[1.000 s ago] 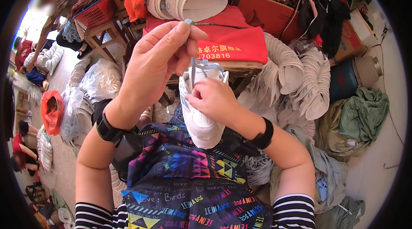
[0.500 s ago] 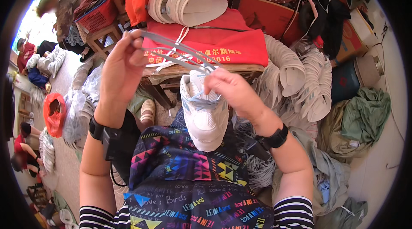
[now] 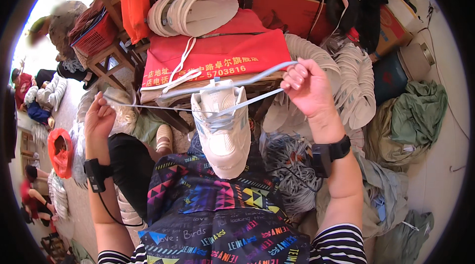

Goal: The recorder is threading laces into a white athletic shoe in a crowded manufacturing or storage environment.

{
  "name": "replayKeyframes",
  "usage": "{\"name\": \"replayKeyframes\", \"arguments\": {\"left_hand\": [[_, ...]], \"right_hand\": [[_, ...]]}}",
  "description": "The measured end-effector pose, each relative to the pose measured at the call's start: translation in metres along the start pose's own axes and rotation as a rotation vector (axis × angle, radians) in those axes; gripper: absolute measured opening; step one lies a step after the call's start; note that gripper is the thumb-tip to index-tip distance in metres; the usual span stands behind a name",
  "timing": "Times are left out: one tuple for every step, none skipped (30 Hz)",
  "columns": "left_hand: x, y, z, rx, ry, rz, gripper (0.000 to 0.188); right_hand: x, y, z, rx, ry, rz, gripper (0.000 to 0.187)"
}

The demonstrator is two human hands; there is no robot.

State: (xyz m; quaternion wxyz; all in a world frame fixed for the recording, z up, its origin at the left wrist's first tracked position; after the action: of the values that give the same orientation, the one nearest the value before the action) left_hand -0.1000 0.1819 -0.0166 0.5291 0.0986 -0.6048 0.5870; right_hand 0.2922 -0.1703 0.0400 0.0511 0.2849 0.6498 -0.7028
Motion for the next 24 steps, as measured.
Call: {"name": "replayKeyframes", "arguments": {"left_hand": [[0.003,-0.004,0.004,-0.082,0.025,-0.011,0.013],[0.000,-0.003,0.006,-0.088,0.028,-0.012,0.013],[-0.004,-0.016,0.020,0.051,0.044,-0.032,0.013],[-0.005,-0.022,0.031,0.191,0.055,-0.050,0.012],[-0.004,-0.023,0.036,0.272,0.056,0.026,0.013],[0.002,-0.012,0.031,0.265,0.053,0.027,0.013],[0.009,0.006,0.012,0.161,0.044,0.144,0.014],[0.019,0.026,-0.002,0.064,0.031,0.258,0.015],[0.035,0.045,-0.011,-0.016,-0.020,0.209,0.019],[0.043,0.056,-0.015,0.045,-0.028,0.118,0.021],[0.058,0.085,-0.022,0.062,-0.049,0.103,0.021],[0.078,0.116,-0.026,0.083,-0.073,0.088,0.021],[0.088,0.136,-0.028,0.155,-0.124,0.070,0.021],[0.104,0.155,-0.025,0.227,-0.180,0.055,0.021],[0.127,0.186,-0.020,0.313,-0.247,0.016,0.021],[0.125,0.184,-0.021,0.311,-0.244,0.017,0.021],[0.132,0.185,-0.016,0.362,-0.332,-0.068,0.020],[0.137,0.179,-0.010,0.412,-0.420,-0.154,0.019],[0.110,0.132,-0.007,0.495,-0.375,-0.316,0.020],[0.091,0.101,-0.001,0.499,-0.336,-0.465,0.021],[0.064,0.050,0.013,0.473,-0.369,-0.595,0.021],[0.035,0.008,0.024,0.356,-0.365,-0.698,0.020],[0.009,-0.028,0.034,0.239,-0.362,-0.797,0.019],[-0.019,-0.050,0.040,0.167,-0.295,-0.798,0.021]], "right_hand": [[-0.005,0.012,0.007,0.082,0.019,-0.023,0.035],[-0.009,0.021,0.012,0.162,0.037,-0.047,0.036],[-0.013,0.029,0.018,0.214,0.070,-0.072,0.035],[-0.018,0.027,0.021,0.215,0.074,-0.071,0.035],[-0.035,0.029,0.026,0.280,0.176,-0.021,0.033],[-0.055,0.031,0.035,0.342,0.284,0.032,0.032],[-0.074,0.043,0.043,0.320,0.255,-0.116,0.025],[-0.099,0.057,0.053,0.369,0.291,-0.122,0.021],[-0.124,0.070,0.066,0.416,0.326,-0.129,0.017],[-0.154,0.087,0.086,0.459,0.391,-0.083,0.014],[-0.184,0.103,0.105,0.493,0.446,-0.041,0.011],[-0.213,0.123,0.124,0.517,0.500,-0.105,0.009],[-0.237,0.146,0.148,0.590,0.558,-0.071,0.010],[-0.251,0.153,0.170,0.700,0.639,-0.065,0.012],[-0.263,0.163,0.186,0.795,0.733,0.010,0.013],[-0.267,0.169,0.204,0.903,0.837,0.093,0.014],[-0.262,0.176,0.209,0.903,0.839,0.094,0.014],[-0.254,0.176,0.212,0.964,0.817,0.231,0.014],[-0.243,0.176,0.223,1.041,0.805,0.376,0.015],[-0.221,0.179,0.212,1.026,0.720,0.463,0.016],[-0.196,0.172,0.195,1.073,0.622,0.566,0.014],[-0.162,0.156,0.170,0.988,0.512,0.637,0.013],[-0.123,0.134,0.145,0.898,0.404,0.705,0.013],[-0.080,0.105,0.119,0.808,0.292,0.731,0.014]]}}
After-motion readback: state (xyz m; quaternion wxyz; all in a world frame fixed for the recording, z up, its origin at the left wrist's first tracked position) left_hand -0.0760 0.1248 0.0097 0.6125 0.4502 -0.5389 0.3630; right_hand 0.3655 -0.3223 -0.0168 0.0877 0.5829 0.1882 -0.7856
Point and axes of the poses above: each hand's wrist, its own z-axis away from the middle knuckle, its own y-axis out of the back of the hand, x = y × z, the point moved 8 cm from there along -z, towards the middle knuckle, and after that the axes turned 12 degrees about -z, right-handed, at the moved point
